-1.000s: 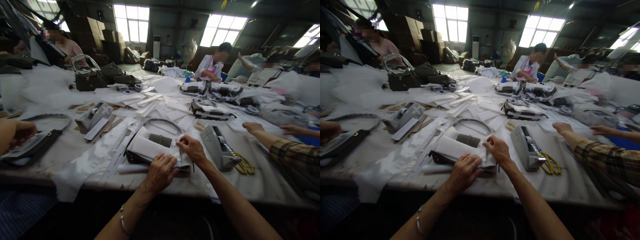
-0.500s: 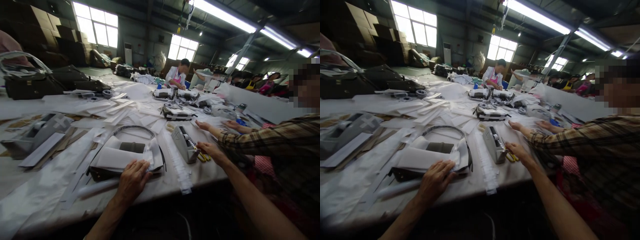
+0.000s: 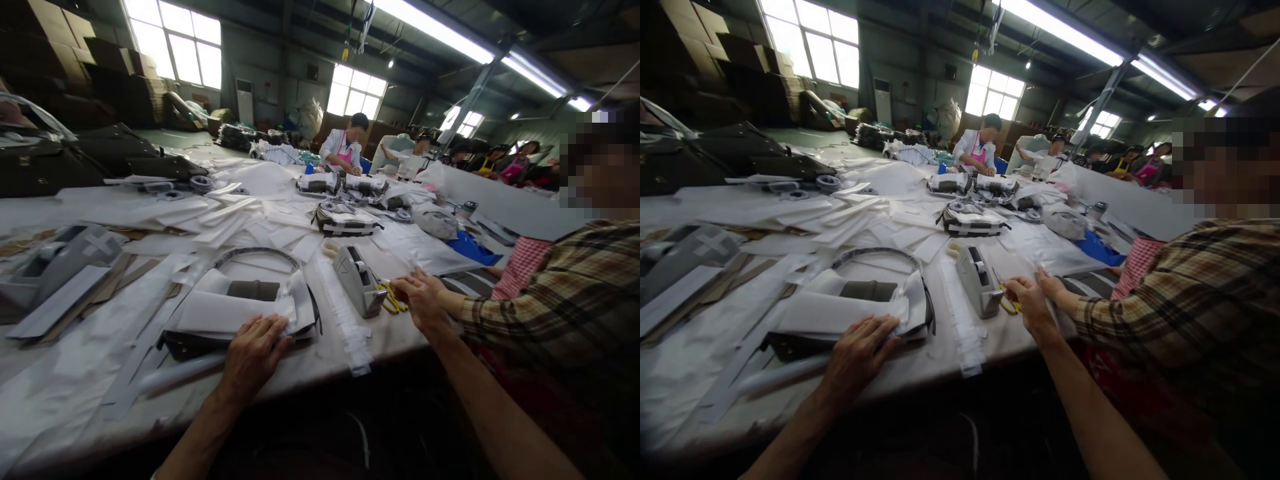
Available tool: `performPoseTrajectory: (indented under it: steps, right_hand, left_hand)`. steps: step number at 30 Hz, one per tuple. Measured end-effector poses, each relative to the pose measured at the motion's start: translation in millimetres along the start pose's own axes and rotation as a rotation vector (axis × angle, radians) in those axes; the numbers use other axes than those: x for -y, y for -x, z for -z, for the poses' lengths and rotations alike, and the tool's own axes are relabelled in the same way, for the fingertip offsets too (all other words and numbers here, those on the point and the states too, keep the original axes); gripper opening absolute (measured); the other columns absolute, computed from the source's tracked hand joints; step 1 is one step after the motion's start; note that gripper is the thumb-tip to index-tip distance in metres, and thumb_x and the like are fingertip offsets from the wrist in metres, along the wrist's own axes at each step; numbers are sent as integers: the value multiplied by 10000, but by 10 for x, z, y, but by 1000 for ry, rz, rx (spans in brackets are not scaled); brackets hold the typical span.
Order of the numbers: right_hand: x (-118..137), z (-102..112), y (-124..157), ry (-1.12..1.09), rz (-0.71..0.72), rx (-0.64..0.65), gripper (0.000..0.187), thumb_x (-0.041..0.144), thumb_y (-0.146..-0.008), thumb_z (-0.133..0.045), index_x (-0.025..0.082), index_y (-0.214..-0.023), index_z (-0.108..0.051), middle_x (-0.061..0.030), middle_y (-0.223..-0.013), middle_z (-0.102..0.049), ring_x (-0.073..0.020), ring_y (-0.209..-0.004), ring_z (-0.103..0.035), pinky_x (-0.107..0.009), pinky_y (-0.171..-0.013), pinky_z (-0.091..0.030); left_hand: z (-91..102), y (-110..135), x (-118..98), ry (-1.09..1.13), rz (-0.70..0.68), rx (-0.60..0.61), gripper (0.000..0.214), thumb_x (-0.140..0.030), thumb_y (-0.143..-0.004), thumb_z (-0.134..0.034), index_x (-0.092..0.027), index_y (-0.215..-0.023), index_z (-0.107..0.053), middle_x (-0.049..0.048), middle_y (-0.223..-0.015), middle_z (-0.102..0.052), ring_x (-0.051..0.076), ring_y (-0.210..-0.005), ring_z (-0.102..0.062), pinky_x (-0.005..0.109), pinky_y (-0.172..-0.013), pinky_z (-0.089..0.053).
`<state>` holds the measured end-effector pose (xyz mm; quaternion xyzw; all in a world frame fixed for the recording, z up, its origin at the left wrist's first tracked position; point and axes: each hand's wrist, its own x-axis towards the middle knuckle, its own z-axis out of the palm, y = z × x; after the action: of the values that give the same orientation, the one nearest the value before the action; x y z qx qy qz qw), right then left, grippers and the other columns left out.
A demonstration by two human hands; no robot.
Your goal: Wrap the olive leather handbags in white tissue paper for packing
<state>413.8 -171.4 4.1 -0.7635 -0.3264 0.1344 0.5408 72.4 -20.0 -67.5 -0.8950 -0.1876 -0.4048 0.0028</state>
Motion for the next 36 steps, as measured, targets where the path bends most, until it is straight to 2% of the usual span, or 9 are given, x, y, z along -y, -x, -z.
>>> performPoseTrajectory:
  steps: [5, 8, 12, 15, 18, 21, 26, 31, 36]
  right_hand:
    - [-219, -25, 251, -11, -170, -12, 312, 495, -610, -624, 220, -534, -498, 10, -485, -480, -125, -459, -409, -278, -455, -356]
    - [-275, -22, 227, 55, -222, 3, 319, 503, -578, -645, 197, -546, -562, -4, -500, -532, -128, -476, -439, -276, -478, -351]
    - [-295, 178, 94, 233, -248, 80, 252, 431, -540, -715, 188, -543, -648, -12, -499, -587, -145, -503, -483, -274, -497, -326]
    - [-254, 330, 19, 461, -262, 238, 224, 419, -555, -727, 206, -524, -665, -17, -474, -589, -166, -492, -499, -292, -502, -338]
    - [60, 244, 45, 464, -148, 512, 305, 501, -654, -699, 198, -616, -705, -34, -570, -629, -186, -580, -547, -305, -585, -416]
    - [700, -191, 134, 475, 10, 797, 318, 505, -725, -693, 188, -717, -721, -24, -653, -641, -175, -634, -549, -278, -604, -419]
    - [1645, -1329, 100, 750, 426, 1246, 190, 358, -775, -641, 194, -794, -736, 18, -673, -659, -133, -627, -563, -228, -579, -381]
    - [1769, -2277, -2, 1291, 734, 1392, 185, 287, -701, -726, 192, -855, -765, 4, -749, -703, -140, -650, -595, -227, -544, -353]
    - [1619, -2677, 37, 1496, 875, 1417, 203, 278, -641, -808, 153, -794, -760, -26, -722, -700, -195, -708, -634, -271, -630, -403]
  left_hand:
    - [-22, 17, 15, 8, -3, 5, 247, -338, -982, -492, -229, -1143, -644, 48, -1091, -729, 241, -991, -691, 415, -969, -498]
    - [-13, 17, -4, 6, 6, 21, 245, -342, -984, -496, -215, -1138, -637, 62, -1094, -724, 242, -999, -686, 417, -972, -491]
    - [-1, 23, -44, 35, 49, 35, 234, -341, -979, -513, -206, -1135, -623, 71, -1108, -719, 243, -1009, -679, 421, -972, -487]
    - [-1, 30, -58, 76, 84, 53, 227, -327, -964, -542, -206, -1145, -606, 67, -1109, -714, 239, -1018, -673, 431, -988, -480]
    - [2, 37, -66, 114, 115, 86, 245, -319, -934, -596, -209, -1153, -592, 59, -1117, -705, 232, -1028, -665, 438, -1015, -467]
    - [10, 45, -77, 139, 141, 119, 263, -312, -918, -624, -214, -1158, -579, 51, -1126, -697, 224, -1054, -654, 440, -1041, -451]
    - [21, 42, -82, 140, 146, 138, 270, -299, -914, -624, -217, -1166, -569, 46, -1129, -693, 226, -1060, -648, 444, -1040, -451]
    - [14, 28, -84, 137, 158, 108, 234, -294, -909, -625, -218, -1126, -582, 42, -1108, -696, 221, -1020, -658, 436, -1032, -459]
    - [-3, 33, -83, 164, 175, 118, 218, -289, -913, -615, -214, -1115, -586, 46, -1084, -696, 221, -1001, -658, 437, -1009, -470]
